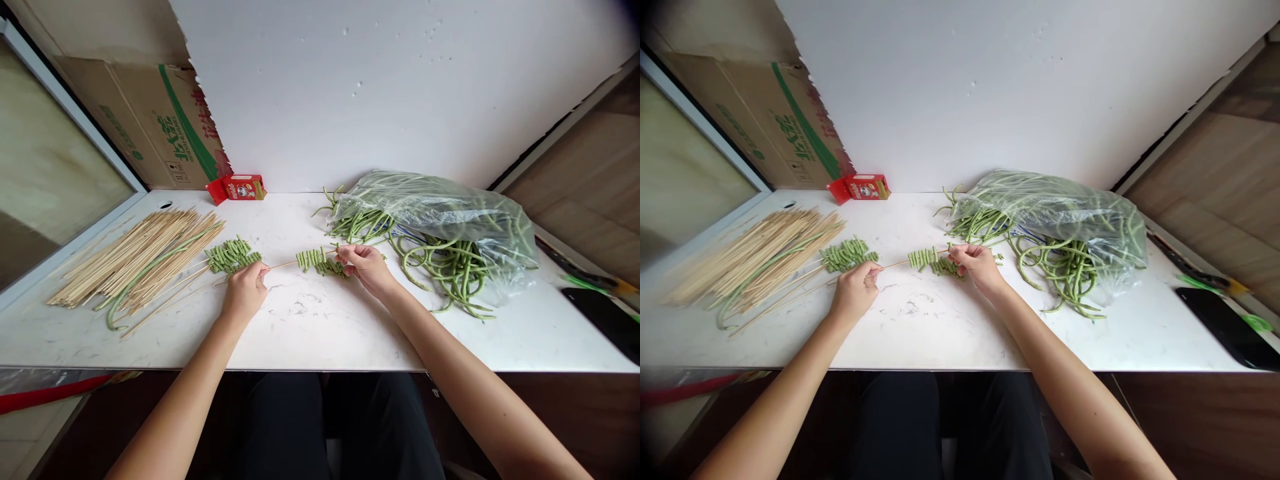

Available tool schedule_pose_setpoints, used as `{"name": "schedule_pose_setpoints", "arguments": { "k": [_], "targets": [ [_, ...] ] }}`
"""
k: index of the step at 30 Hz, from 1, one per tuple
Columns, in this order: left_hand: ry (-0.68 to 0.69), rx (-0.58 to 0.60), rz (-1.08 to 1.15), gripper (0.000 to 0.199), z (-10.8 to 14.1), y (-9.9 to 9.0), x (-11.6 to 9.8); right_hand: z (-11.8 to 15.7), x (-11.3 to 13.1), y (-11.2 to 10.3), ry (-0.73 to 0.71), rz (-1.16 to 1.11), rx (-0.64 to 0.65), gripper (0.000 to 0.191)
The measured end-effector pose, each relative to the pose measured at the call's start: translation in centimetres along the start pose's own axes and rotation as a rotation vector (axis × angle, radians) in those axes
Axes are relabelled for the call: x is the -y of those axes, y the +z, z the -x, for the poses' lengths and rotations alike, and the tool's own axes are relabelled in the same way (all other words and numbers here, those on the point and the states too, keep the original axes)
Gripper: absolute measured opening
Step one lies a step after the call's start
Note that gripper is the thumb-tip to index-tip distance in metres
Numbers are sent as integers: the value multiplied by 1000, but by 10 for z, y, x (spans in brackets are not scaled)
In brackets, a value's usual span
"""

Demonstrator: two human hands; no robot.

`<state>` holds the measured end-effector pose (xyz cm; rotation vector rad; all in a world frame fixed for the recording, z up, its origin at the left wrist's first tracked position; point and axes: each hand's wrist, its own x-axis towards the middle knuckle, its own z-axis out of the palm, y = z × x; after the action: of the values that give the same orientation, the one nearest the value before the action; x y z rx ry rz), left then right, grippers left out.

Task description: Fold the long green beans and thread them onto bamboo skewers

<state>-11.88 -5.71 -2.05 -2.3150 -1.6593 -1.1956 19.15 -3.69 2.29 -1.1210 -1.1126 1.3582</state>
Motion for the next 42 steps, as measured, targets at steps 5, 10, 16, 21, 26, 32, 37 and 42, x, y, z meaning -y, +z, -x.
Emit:
{"name": "schedule_pose_setpoints", "arguments": {
  "k": [5, 10, 16, 21, 26, 32, 37, 42],
  "targets": [
    [-10, 13, -11, 28, -1, -2, -2, 1, 0, 3, 19, -26, 4, 43],
    [-22, 10, 12, 28, -1, -2, -2, 0, -6, 4, 28, -58, 25, 42],
    [-22, 26, 7, 28, 0, -3, -2, -3, -13, 2, 8, -60, 36, 43],
    [-15, 21, 17, 28, 0, -2, -1, -3, -14, 2, -8, -37, 41, 45],
    [-11, 20, 16, 28, 1, -1, -1, -1, -9, 4, -8, -21, 37, 45],
    [1, 10, 35, 27, 0, -2, -2, 0, -6, 5, -2, -19, 33, 45],
    [-5, 17, 46, 27, 0, -2, -3, 1, -6, 5, -10, -31, 37, 45],
    [1, 10, 51, 29, 0, -2, -2, 1, -6, 6, -10, -42, 49, 44]
  ]
}}
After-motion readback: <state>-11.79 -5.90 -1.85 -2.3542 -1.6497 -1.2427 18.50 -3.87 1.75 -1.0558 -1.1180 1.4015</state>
